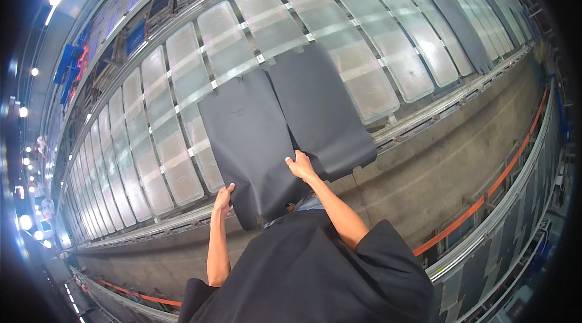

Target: The person picks up black rubber car mats from a conveyor belt, folds them in half, and places them back on the belt. The person repeats this process for multiple mats throughout the clip.

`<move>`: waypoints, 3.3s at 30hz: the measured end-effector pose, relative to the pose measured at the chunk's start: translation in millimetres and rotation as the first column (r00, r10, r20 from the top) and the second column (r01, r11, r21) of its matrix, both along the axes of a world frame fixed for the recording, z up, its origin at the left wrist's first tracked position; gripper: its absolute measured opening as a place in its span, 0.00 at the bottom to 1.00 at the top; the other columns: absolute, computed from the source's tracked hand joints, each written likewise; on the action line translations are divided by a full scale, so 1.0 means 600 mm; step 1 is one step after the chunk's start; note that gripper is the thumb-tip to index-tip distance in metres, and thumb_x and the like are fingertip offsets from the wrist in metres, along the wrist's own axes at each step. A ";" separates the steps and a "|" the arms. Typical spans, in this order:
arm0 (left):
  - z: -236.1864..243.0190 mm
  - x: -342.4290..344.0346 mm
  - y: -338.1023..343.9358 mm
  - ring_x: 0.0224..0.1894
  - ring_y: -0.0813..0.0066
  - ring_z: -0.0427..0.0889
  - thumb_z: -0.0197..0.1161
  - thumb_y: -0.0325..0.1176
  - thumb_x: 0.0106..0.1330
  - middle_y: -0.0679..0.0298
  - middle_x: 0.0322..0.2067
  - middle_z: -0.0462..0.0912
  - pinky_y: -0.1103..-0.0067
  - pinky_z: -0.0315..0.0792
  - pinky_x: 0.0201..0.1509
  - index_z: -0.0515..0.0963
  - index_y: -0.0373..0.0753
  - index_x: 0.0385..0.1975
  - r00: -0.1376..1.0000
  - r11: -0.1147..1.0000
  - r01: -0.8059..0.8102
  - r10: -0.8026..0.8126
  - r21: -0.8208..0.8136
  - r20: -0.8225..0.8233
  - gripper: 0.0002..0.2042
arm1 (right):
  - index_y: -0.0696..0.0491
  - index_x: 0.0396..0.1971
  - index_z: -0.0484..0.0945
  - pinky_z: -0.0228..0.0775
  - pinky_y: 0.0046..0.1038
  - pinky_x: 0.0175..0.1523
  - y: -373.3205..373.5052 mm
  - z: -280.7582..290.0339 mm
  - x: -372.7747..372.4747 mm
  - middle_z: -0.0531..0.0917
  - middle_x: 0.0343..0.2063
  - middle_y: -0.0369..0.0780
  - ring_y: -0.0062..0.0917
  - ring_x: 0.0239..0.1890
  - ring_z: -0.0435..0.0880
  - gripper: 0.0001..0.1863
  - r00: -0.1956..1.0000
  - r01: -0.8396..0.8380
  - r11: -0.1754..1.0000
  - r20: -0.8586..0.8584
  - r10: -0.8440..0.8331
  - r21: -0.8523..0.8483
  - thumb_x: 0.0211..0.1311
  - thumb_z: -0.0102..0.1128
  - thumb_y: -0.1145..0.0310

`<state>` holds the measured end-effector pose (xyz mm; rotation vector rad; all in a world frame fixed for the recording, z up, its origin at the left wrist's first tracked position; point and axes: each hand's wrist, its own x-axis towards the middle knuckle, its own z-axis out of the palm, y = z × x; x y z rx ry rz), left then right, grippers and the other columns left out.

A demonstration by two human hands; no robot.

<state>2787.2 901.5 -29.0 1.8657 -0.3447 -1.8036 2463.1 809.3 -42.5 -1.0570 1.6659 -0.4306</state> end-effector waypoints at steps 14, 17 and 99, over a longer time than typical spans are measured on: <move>0.065 -0.393 -0.091 0.57 0.53 0.71 0.55 0.39 0.70 0.42 0.53 0.72 0.66 0.61 0.64 0.69 0.26 0.53 0.917 0.891 0.156 0.028 -0.426 0.397 0.21 | 0.62 0.50 0.77 0.71 0.37 0.55 -0.158 0.190 -0.321 0.81 0.47 0.54 0.46 0.50 0.81 0.22 0.962 -0.115 0.925 -0.274 0.013 -0.361 0.60 0.63 0.64; -0.021 -0.436 -0.083 0.60 0.43 0.63 0.57 0.40 0.66 0.41 0.57 0.61 0.57 0.57 0.64 0.68 0.29 0.54 0.701 0.946 0.287 -0.099 -0.152 0.706 0.23 | 0.60 0.49 0.78 0.67 0.41 0.58 -0.133 0.070 -0.368 0.80 0.48 0.50 0.45 0.53 0.77 0.21 0.930 -0.137 0.925 -0.366 -0.003 -0.355 0.56 0.65 0.67; 0.434 -1.989 -0.579 0.52 0.70 0.73 0.47 0.31 0.73 0.55 0.48 0.77 0.75 0.63 0.60 0.67 0.29 0.57 0.522 0.208 0.317 -0.853 -0.925 -0.013 0.17 | 0.64 0.37 0.80 0.67 0.21 0.45 -0.117 0.533 -1.824 0.82 0.31 0.34 0.16 0.35 0.75 0.12 0.661 0.542 0.497 -0.021 -0.750 -0.677 0.65 0.59 0.69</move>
